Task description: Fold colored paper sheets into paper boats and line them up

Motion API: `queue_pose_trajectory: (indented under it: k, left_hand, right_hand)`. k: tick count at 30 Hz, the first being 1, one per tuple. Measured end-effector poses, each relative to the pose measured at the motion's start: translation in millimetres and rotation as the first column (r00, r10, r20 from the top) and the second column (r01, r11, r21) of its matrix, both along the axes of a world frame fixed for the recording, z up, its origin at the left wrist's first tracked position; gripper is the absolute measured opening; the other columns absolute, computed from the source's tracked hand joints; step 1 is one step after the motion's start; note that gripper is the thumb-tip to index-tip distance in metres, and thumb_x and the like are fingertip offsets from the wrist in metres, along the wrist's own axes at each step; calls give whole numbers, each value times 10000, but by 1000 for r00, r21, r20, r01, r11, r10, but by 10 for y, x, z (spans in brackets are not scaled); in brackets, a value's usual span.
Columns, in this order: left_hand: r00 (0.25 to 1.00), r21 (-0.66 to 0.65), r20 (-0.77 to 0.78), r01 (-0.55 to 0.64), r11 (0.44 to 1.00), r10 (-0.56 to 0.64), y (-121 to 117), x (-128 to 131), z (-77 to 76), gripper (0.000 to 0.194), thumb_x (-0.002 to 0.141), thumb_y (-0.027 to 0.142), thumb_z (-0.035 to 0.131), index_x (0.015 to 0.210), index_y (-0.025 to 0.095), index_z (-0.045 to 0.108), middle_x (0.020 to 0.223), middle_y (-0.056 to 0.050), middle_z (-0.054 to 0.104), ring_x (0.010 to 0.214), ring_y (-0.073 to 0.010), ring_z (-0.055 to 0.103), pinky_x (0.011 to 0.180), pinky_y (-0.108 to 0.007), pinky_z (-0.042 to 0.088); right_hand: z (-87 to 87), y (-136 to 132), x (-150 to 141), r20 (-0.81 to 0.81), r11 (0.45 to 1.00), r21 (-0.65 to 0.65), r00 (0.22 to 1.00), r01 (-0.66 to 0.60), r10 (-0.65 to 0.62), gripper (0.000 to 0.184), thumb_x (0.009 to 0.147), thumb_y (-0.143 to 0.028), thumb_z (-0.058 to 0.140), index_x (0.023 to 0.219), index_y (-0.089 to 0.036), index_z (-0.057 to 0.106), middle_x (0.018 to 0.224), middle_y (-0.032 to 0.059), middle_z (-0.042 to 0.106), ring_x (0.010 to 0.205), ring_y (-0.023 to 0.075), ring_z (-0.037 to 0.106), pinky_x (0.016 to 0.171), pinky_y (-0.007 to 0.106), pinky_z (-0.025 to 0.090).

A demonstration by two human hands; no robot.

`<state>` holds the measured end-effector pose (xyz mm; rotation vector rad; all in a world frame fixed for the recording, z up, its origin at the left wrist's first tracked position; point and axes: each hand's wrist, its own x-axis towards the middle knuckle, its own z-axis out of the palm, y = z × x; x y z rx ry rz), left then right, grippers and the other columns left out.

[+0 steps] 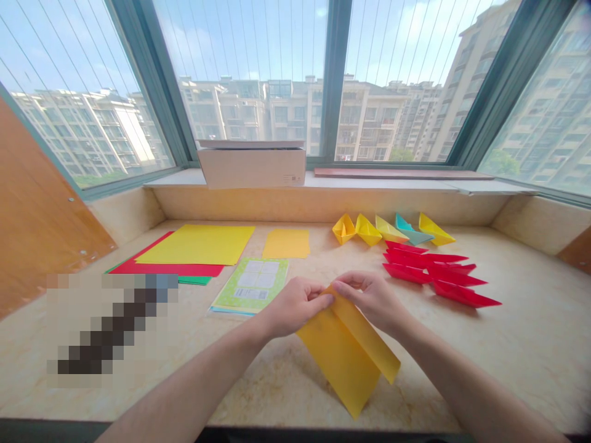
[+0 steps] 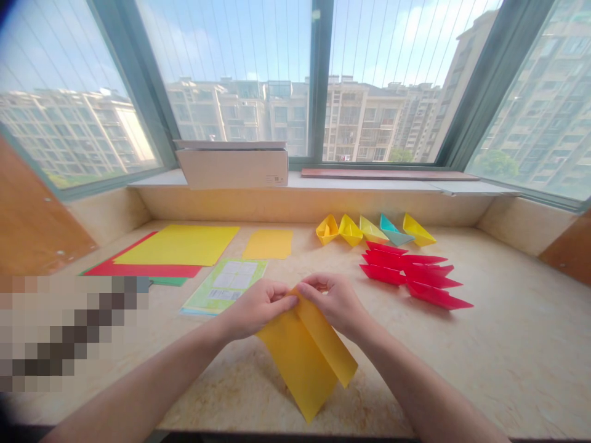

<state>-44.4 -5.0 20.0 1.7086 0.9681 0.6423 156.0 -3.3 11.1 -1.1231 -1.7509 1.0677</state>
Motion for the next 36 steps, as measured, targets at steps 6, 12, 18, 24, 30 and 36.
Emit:
queue_pose_trajectory:
  k: [6,12,18,24,30,36]
  left_hand:
    - [996,-18,23,-90,996,90,63,-44,-3,350,860,474,588,813,134,658,659,-12,612,538,-116,519,473,-210,316]
    - [992,-65,75,-97,993,102,113,-73,-4,353,845,476,619,847,132,696,713,-51,686,575,-152,607,486,-216,385]
    - [951,-126,249,-158,979,186,203,-116,8,345,817,454,679,943,134,707,868,-97,746,745,-236,708,618,-279,510]
    - [922,-109,303,-216,970,240,276,-154,-34,344,808,465,695,926,141,707,842,-78,750,738,-229,711,661,-298,533]
    - [905,-45,290,-313,949,312,344,-210,-46,363,818,485,683,905,133,709,857,-80,750,790,-229,707,679,-282,525]
    - [898,-60,320,-299,952,302,339,-199,-69,362,823,484,678,938,141,701,888,-82,752,828,-244,709,713,-306,538]
  right_hand:
    - [-65,70,61,31,982,-183,998,-44,51,374,800,-510,676,777,-139,723,700,41,691,583,144,574,502,233,383]
    - [-76,107,104,61,976,-204,995,-69,83,414,781,-540,692,747,-127,706,632,20,630,521,105,481,470,223,303]
    - [-106,192,235,129,963,-229,976,-143,175,494,766,-604,689,707,-114,679,618,25,619,522,110,479,466,226,290]
    - [-62,250,301,130,984,-144,983,-109,128,505,752,-634,684,721,-131,719,644,33,650,594,160,560,515,246,383]
    - [-16,266,312,-62,995,-81,997,-50,45,573,817,-691,567,765,-152,754,680,69,696,713,233,641,671,327,500]
    - [47,234,292,-114,992,-56,987,-117,110,472,847,-610,590,924,-182,772,836,62,742,851,248,666,803,350,498]
